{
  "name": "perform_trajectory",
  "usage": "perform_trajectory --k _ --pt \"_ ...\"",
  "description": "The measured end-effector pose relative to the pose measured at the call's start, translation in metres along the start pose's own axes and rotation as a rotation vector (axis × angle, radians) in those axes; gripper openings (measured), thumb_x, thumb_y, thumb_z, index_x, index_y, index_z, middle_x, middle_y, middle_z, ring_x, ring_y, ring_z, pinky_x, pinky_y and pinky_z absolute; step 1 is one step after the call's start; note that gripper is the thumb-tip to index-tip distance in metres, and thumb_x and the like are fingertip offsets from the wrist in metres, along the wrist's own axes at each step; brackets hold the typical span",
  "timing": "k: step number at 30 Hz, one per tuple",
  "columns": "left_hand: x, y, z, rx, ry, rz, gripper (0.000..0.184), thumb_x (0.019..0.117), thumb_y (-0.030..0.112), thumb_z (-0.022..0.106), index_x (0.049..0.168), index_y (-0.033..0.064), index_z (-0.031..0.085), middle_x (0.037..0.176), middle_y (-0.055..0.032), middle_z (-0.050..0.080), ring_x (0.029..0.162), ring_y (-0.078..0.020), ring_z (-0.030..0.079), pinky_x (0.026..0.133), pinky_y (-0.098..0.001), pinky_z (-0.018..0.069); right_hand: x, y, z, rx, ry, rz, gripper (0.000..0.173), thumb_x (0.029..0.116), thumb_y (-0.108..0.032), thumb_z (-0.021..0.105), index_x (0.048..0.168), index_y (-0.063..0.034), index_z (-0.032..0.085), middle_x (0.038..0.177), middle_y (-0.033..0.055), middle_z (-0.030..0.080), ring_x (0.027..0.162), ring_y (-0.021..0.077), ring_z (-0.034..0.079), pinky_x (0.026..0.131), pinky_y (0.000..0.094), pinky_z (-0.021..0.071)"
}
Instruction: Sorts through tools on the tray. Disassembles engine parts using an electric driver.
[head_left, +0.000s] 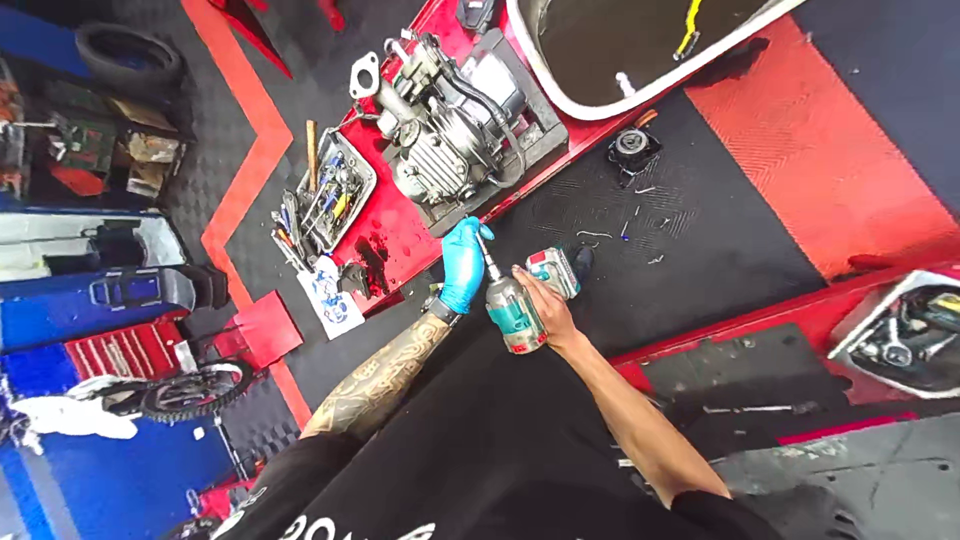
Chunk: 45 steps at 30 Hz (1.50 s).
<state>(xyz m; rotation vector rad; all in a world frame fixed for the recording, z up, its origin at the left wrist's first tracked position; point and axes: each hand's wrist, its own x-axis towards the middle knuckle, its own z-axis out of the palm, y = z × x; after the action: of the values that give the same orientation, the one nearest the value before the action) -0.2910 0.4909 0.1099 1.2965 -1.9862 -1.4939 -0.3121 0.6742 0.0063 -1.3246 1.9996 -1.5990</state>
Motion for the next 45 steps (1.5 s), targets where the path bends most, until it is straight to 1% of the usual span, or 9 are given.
perform_trajectory --k 3,7,10,16,20,26,28,32,45 --pt "0.018 -0.014 -0.038 -0.008 -0.215 0.065 0.041 0.1107 0.019 0.036 0.086 0.0076 0.067 0.077 0.0002 0.061 0.063 -0.0086 0.053 0.059 -0.026 0.0479 -0.002 -0.02 0.051 -0.048 0.132 0.041 0.041 0.1063 -0.02 0.053 0.136 0.0086 0.058 0.133 0.0236 0.067 0.124 0.0289 0.067 0.106 0.0401 0.054" --pt "0.049 -0.028 -0.097 0.037 -0.543 0.182 0.037 0.1119 0.027 0.04 0.093 0.0097 0.067 0.073 0.0 0.053 0.055 -0.0088 0.044 0.05 -0.024 0.0397 0.007 -0.057 0.136 -0.241 0.394 0.098 0.041 0.1057 -0.018 0.056 0.136 0.0094 0.056 0.116 0.0229 0.072 0.105 0.0263 0.073 0.094 0.0367 0.0585" --pt "0.064 -0.024 -0.145 0.116 -0.739 0.166 0.037 0.1116 0.028 0.038 0.091 0.0109 0.063 0.069 -0.0032 0.05 0.05 -0.0114 0.041 0.044 -0.0245 0.0343 0.018 -0.085 0.193 -0.284 0.519 0.172 0.05 0.1041 -0.018 0.058 0.143 0.0105 0.047 0.114 0.0249 0.072 0.101 0.0288 0.074 0.09 0.0424 0.061" --pt "0.109 -0.001 -0.13 0.109 -0.944 0.293 0.035 0.1099 0.019 0.044 0.087 0.0074 0.067 0.073 0.0026 0.061 0.06 -0.0064 0.053 0.057 -0.0244 0.046 0.058 -0.117 0.25 -0.511 0.691 0.237 0.082 0.0884 -0.021 0.07 0.153 0.0112 0.032 0.116 0.0272 0.07 0.096 0.0337 0.073 0.082 0.0481 0.0618" --pt "0.118 0.003 -0.127 0.156 -0.986 0.303 0.036 0.1085 0.019 0.045 0.08 0.0091 0.065 0.07 0.0029 0.061 0.061 -0.0072 0.055 0.057 -0.0258 0.0464 0.075 -0.118 0.266 -0.584 0.738 0.308 0.096 0.0808 -0.026 0.078 0.156 0.0087 0.029 0.114 0.0259 0.068 0.089 0.0344 0.073 0.074 0.0488 0.0623" --pt "0.126 0.008 -0.127 0.224 -1.01 0.289 0.035 0.1085 0.022 0.045 0.081 0.0107 0.065 0.07 0.0031 0.06 0.06 -0.0079 0.056 0.056 -0.0266 0.0464 0.089 -0.116 0.277 -0.605 0.782 0.295 0.094 0.0835 -0.034 0.076 0.154 0.0101 0.032 0.113 0.0254 0.069 0.088 0.0331 0.073 0.072 0.0473 0.062" --pt "0.13 0.01 -0.127 0.227 -1.016 0.289 0.035 0.1085 0.023 0.046 0.084 0.01 0.067 0.073 0.0024 0.061 0.065 -0.0085 0.057 0.061 -0.0274 0.0482 0.093 -0.116 0.279 -0.61 0.79 0.313 0.096 0.0825 -0.036 0.077 0.154 0.01 0.032 0.113 0.0251 0.069 0.087 0.0334 0.072 0.072 0.0479 0.0619" --pt "0.136 0.011 -0.127 0.238 -1.04 0.312 0.037 0.1086 0.024 0.047 0.079 0.0113 0.065 0.07 0.0032 0.059 0.063 -0.0078 0.056 0.059 -0.0271 0.0469 0.102 -0.112 0.288 -0.601 0.829 0.33 0.095 0.0824 -0.033 0.077 0.155 0.0084 0.032 0.114 0.0246 0.069 0.087 0.0322 0.072 0.072 0.0476 0.0621" --pt "0.139 0.017 -0.126 0.266 -1.062 0.296 0.041 0.1085 0.026 0.048 0.073 0.0112 0.063 0.065 0.0027 0.057 0.057 -0.0085 0.053 0.054 -0.0278 0.0443 0.123 -0.117 0.307 -0.412 0.946 0.346 0.109 0.0764 -0.026 0.084 0.159 0.0065 0.021 0.138 0.0277 0.059 0.115 0.0328 0.068 0.095 0.0486 0.0589"
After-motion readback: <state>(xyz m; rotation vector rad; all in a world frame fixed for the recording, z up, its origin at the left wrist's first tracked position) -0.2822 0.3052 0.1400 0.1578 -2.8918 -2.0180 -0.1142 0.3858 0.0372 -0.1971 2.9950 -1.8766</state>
